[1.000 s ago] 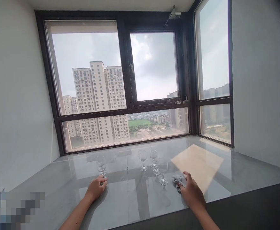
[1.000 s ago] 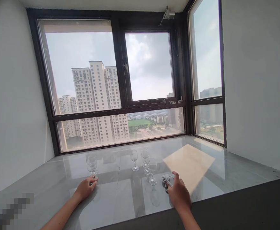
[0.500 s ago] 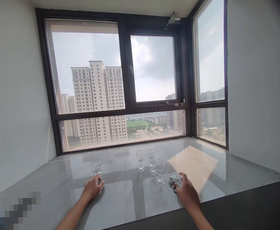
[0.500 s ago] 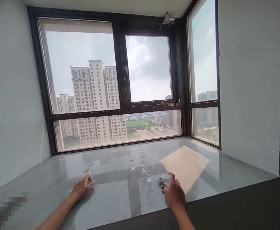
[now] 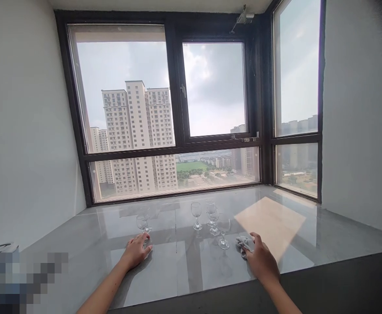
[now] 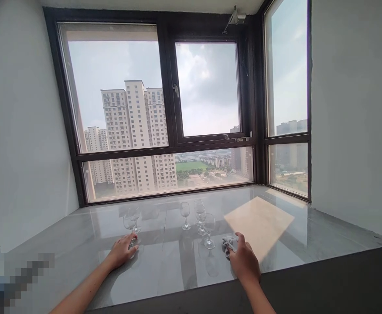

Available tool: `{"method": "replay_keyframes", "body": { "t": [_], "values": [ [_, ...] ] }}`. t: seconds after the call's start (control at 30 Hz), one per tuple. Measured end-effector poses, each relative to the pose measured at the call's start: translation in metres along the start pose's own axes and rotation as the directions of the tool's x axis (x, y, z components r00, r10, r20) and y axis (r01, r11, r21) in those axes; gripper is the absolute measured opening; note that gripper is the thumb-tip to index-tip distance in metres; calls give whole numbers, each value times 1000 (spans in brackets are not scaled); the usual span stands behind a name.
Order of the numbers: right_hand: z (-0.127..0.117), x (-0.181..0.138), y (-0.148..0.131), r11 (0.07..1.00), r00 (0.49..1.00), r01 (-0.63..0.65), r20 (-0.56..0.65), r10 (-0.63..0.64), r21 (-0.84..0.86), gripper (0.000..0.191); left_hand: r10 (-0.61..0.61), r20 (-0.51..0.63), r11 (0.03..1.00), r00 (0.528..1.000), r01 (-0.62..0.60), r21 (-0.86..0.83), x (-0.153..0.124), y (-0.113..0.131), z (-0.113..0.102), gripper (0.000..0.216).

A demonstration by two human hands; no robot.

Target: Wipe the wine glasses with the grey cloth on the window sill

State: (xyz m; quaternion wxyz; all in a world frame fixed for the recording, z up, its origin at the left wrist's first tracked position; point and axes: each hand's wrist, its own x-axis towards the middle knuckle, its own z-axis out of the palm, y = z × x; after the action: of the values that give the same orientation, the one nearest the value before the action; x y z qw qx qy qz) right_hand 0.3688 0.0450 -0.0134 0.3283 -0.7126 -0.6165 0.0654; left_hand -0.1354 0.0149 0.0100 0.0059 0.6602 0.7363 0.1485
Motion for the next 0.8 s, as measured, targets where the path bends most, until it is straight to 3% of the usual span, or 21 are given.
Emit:
{"method": "replay_keyframes", "body": {
  "t": [0.43, 0.8],
  "values": [
    [5, 2, 5, 1000, 999, 25, -32, -25, -2, 46, -21, -38, 998, 999, 23, 51, -4, 12, -6, 40],
    [1, 1, 0, 1000, 1000, 6, -23, -6, -13, 45, -152, -31, 975, 988, 155, 160, -20, 11, 2, 60]
  ]
}}
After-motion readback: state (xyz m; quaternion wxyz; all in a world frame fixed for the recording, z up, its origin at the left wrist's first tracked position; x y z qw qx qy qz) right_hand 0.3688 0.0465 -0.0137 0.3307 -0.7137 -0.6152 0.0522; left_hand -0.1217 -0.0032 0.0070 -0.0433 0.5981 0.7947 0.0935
